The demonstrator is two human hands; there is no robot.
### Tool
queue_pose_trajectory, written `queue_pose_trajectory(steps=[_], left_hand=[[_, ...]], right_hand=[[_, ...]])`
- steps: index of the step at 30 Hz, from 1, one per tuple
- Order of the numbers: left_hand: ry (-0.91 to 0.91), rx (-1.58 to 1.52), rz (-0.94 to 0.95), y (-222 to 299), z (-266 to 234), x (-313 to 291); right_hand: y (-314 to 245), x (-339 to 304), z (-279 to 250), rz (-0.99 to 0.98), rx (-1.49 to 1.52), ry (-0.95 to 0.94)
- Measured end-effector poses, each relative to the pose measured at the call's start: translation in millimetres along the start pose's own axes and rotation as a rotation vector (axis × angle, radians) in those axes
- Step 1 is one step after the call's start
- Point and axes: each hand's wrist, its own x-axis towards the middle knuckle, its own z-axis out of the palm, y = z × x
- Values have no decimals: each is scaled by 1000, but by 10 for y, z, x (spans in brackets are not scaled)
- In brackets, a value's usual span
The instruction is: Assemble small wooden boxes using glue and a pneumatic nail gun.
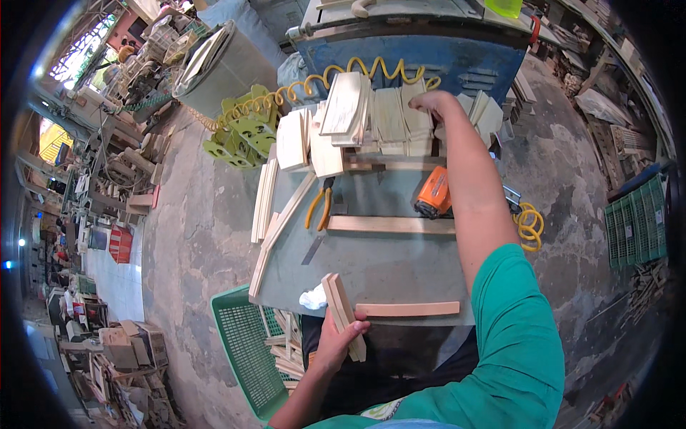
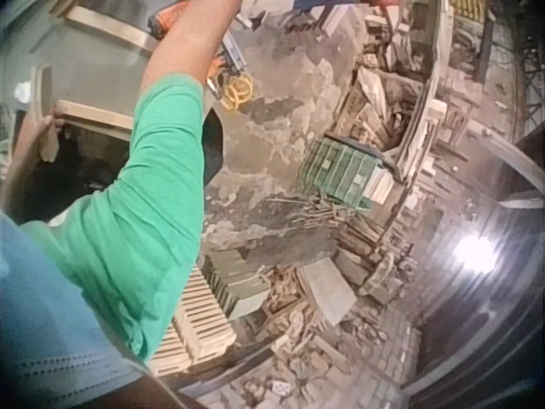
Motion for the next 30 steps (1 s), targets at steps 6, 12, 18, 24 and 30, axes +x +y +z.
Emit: queue_pose_trajectory(steps=[6, 12, 18, 24, 30], left_hand=[[-11, 61, 17, 18, 20, 45], [8, 122, 12, 47, -10, 35], [-86, 146, -3, 357, 59, 124], [-40, 923, 154, 591, 367, 577], [92, 1476, 296, 497, 634, 682]], right_hand=[[154, 242, -101, -2, 45, -47], [163, 170, -48, -29, 92, -4], [159, -286, -149, -120, 316, 102], [434, -450, -392, -74, 410, -57], [609, -2096, -63, -366, 547, -156]])
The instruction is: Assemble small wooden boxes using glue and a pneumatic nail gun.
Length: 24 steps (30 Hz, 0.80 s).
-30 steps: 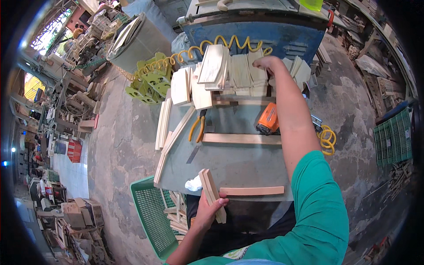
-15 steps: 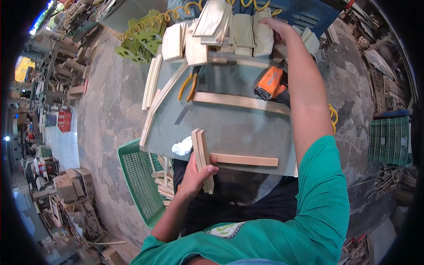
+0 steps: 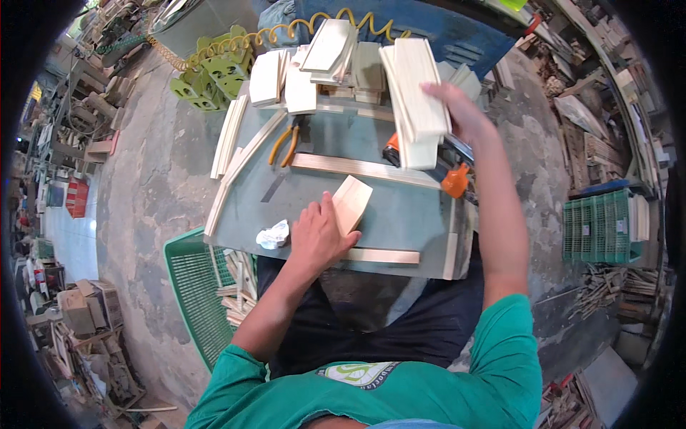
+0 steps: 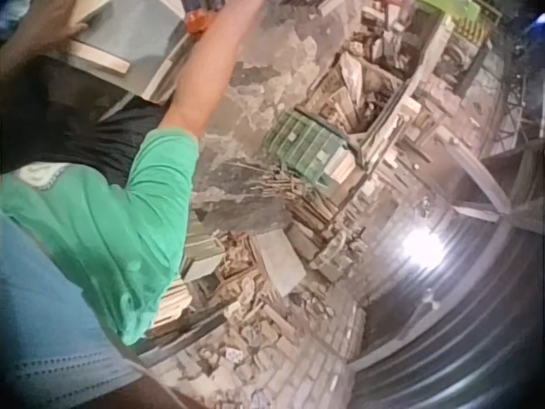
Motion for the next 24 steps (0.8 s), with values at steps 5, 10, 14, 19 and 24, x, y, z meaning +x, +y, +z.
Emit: queue_pose_trajectory(steps=[5, 10, 14, 19, 24], left_hand=[[172, -747, 217, -86, -78, -114], [-405, -2025, 241, 115, -20, -574], [-369, -2062, 32, 164, 251, -898], [-496, -2352, 4, -10, 392, -1186], [-508, -2190, 60, 117, 346, -1376]], right_hand=[[217, -1316, 663, 10, 219, -62], [591, -2111, 1478, -144, -151, 9], [702, -2732, 1910, -305, -846, 208], [1020, -2889, 1491, -100, 287, -37], [1018, -3219, 1466, -53, 545, -29]])
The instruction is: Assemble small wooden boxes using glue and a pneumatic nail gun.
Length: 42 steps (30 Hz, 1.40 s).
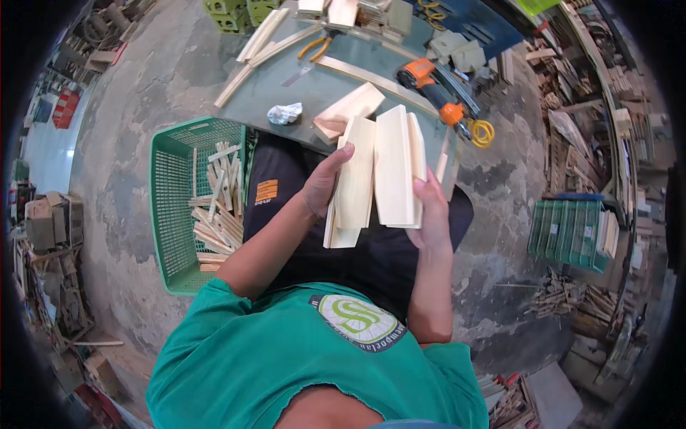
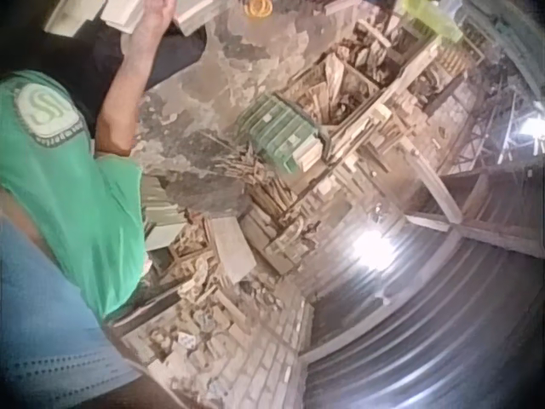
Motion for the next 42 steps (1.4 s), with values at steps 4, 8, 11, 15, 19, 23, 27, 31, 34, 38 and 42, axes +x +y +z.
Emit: queue_pose_trajectory(steps=[4, 8, 11, 15, 19, 23, 27, 31, 34, 38, 42], left_hand=[[-43, 193, 28, -119, 60, 14], [54, 415, 128, -259, 145, 36], [42, 331, 28, -290, 78, -40], [-53, 18, -84, -313, 115, -89], [-151, -221, -194, -347, -11, -139], [-160, -215, -192, -341, -19, -187], [-132, -176, -122, -320, 61, -213], [-16, -78, -80, -351, 105, -200], [12, 278, -2, -384, 50, -189], [61, 345, 86, -418, 147, -211], [121, 431, 150, -522, 213, -181]], right_hand=[[146, -164, 7, -180, -381, 11], [157, -321, 12, -252, -546, 17], [176, -360, -121, -201, -425, 138], [270, -346, -162, -168, -239, 260], [175, -435, -211, -113, -96, 194], [13, -490, -224, -194, -12, 257], [174, -485, -262, -189, -128, 227], [246, -524, -110, -211, -117, 170], [265, -542, -48, -207, -239, 145], [426, -459, -177, -211, -350, 140], [601, -463, -107, -152, -581, 153]])
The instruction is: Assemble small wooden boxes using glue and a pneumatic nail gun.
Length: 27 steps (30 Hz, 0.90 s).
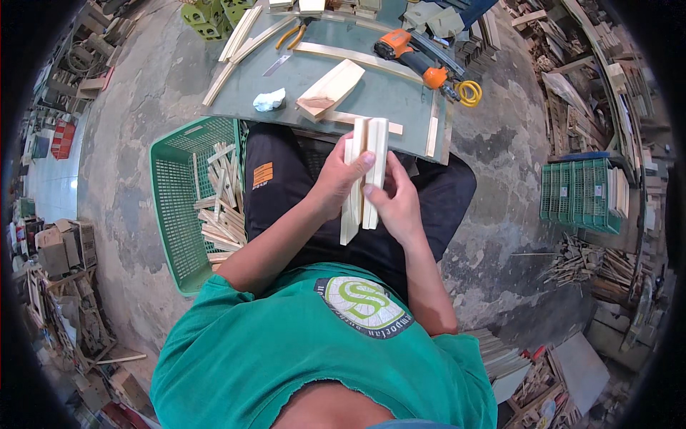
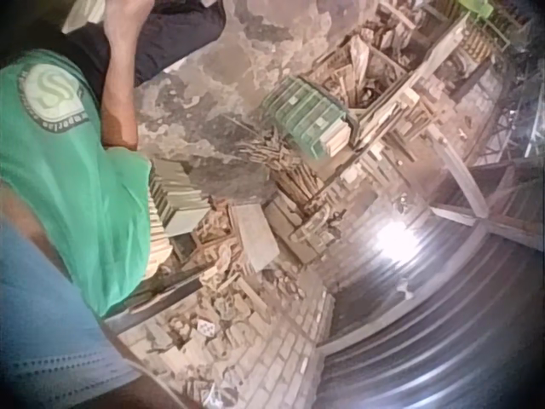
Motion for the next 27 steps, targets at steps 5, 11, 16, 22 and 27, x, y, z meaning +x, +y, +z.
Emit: queue_pose_trajectory(steps=[5, 11, 16, 22, 27], left_hand=[[-4, 17, -98, -12, -201, 40], [-145, -167, -407, 172, -380, 6], [6, 102, -222, 180, -159, 58], [92, 562, 113, -26, -185, 129], [-53, 85, -174, 73, -481, 217]], right_hand=[[-32, 23, -138, 62, 411, -111], [140, -7, -362, 221, 919, -270], [233, -19, -282, 250, 824, -157], [89, -4, 80, -12, -61, -40], [40, 28, -51, -87, 239, -79]])
